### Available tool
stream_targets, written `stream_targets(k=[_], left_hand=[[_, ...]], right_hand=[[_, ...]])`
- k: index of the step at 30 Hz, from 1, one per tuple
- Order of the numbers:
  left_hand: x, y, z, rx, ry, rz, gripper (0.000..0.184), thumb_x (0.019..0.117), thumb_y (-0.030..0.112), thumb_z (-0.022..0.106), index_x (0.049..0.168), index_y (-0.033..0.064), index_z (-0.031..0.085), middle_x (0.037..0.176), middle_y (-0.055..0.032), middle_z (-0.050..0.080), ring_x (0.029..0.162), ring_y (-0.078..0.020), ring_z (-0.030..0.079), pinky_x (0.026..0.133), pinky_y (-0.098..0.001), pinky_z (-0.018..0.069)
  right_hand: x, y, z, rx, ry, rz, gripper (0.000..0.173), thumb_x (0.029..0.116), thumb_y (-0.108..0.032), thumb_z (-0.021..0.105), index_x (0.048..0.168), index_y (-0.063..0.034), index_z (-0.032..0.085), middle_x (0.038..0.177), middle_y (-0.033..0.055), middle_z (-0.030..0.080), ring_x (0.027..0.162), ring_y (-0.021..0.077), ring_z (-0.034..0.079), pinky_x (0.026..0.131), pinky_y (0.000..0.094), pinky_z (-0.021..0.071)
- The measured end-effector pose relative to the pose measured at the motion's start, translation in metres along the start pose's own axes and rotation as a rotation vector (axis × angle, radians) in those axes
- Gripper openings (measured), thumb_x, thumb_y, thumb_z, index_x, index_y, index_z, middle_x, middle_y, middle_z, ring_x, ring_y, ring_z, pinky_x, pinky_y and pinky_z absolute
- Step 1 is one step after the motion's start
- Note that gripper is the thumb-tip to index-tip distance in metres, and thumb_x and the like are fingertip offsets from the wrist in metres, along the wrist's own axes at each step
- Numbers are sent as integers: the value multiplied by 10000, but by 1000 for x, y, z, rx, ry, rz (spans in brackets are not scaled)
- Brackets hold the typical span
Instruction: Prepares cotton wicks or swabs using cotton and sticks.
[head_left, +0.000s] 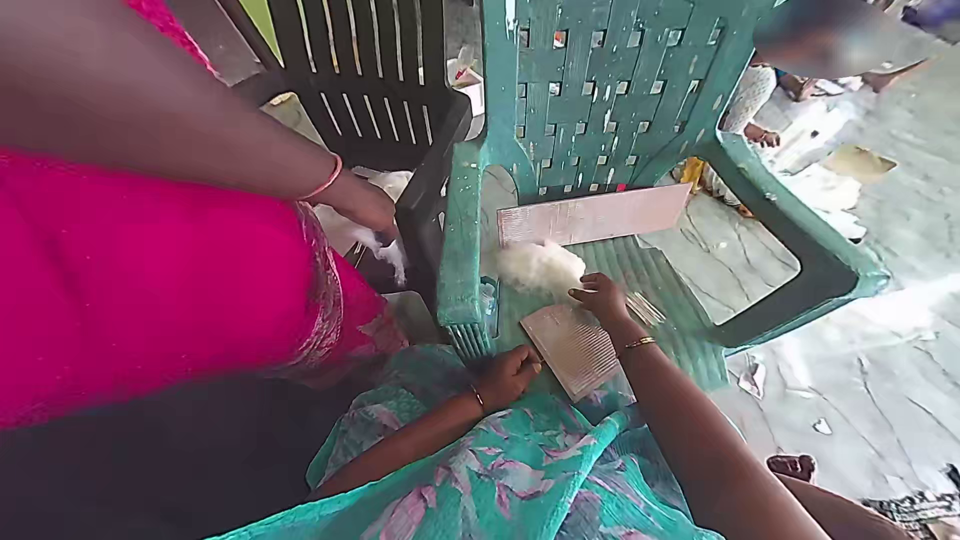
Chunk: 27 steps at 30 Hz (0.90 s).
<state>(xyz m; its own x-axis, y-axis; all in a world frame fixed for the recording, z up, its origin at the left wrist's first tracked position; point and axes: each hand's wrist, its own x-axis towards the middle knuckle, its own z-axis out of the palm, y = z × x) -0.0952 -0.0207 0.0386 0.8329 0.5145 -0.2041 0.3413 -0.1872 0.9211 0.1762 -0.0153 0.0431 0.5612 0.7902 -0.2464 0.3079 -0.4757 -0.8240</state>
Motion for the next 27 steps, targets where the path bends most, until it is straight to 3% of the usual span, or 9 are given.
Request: stream_targets(k=[2, 6, 14, 16, 20, 24, 27], left_hand=[[0, 0, 1, 8, 18, 6, 286, 1076, 188, 491, 1194, -51, 593, 869, -104, 630, 671, -126, 604, 679, -300, 548], [1, -3, 2, 8, 42, 39, 267, 1067, 177, 506, 1166, -52, 601, 829, -76, 626, 637, -95, 592, 647, -266, 539], [0, 1, 6, -35, 82, -19, 250, 1067, 180, 522, 1175, -32, 600, 869, -61, 631, 641, -76, 592, 640, -248, 540], [2, 5, 7, -66, 110, -33, 246, 1064, 174, 526, 1177, -34, 595, 907, -57, 626, 673, -61, 572, 646, -232, 513], [9, 21, 10, -212, 214, 2, 244, 1000, 121, 611, 1160, -61, 581, 1015, -80, 631, 888, -75, 611, 825, -245, 527], [19, 51, 10, -256, 291, 25, 312, 965, 141, 677, 1202, -45, 595, 1056, -79, 633, 890, -86, 612, 817, -253, 532], [24, 65, 8, -179, 246, 28, 386, 960, 194, 708, 1264, -22, 608, 1050, -61, 655, 836, -63, 588, 753, -233, 495]], right_hand=[[0, 2, 1, -71, 40, -17, 396, 908, -104, 759, 1268, -10, 623, 1090, 198, 724, 922, 346, 713, 840, 546, 567], [-6, 6, -10, -8, 97, 3, 374, 927, -50, 710, 1283, -2, 607, 1059, 183, 738, 876, 312, 719, 820, 515, 571], [-41, 26, -40, 513, 257, 70, 403, 943, 28, 675, 1318, 8, 530, 1066, 162, 693, 787, 171, 678, 736, 346, 572], [-52, 25, -45, 618, 203, 29, 424, 929, 88, 642, 1324, -3, 519, 1045, 133, 673, 792, 147, 665, 734, 325, 572], [-77, 20, -46, 669, 10, -135, 493, 886, 179, 576, 1336, -16, 523, 1070, 109, 667, 847, 161, 670, 763, 349, 584], [-102, 9, -31, 539, -137, -270, 510, 887, 131, 599, 1365, -23, 511, 967, 73, 693, 799, 115, 677, 755, 303, 584], [-114, 4, -21, 429, -226, -355, 536, 899, 93, 642, 1403, -20, 501, 974, 69, 730, 827, 107, 698, 788, 296, 586]])
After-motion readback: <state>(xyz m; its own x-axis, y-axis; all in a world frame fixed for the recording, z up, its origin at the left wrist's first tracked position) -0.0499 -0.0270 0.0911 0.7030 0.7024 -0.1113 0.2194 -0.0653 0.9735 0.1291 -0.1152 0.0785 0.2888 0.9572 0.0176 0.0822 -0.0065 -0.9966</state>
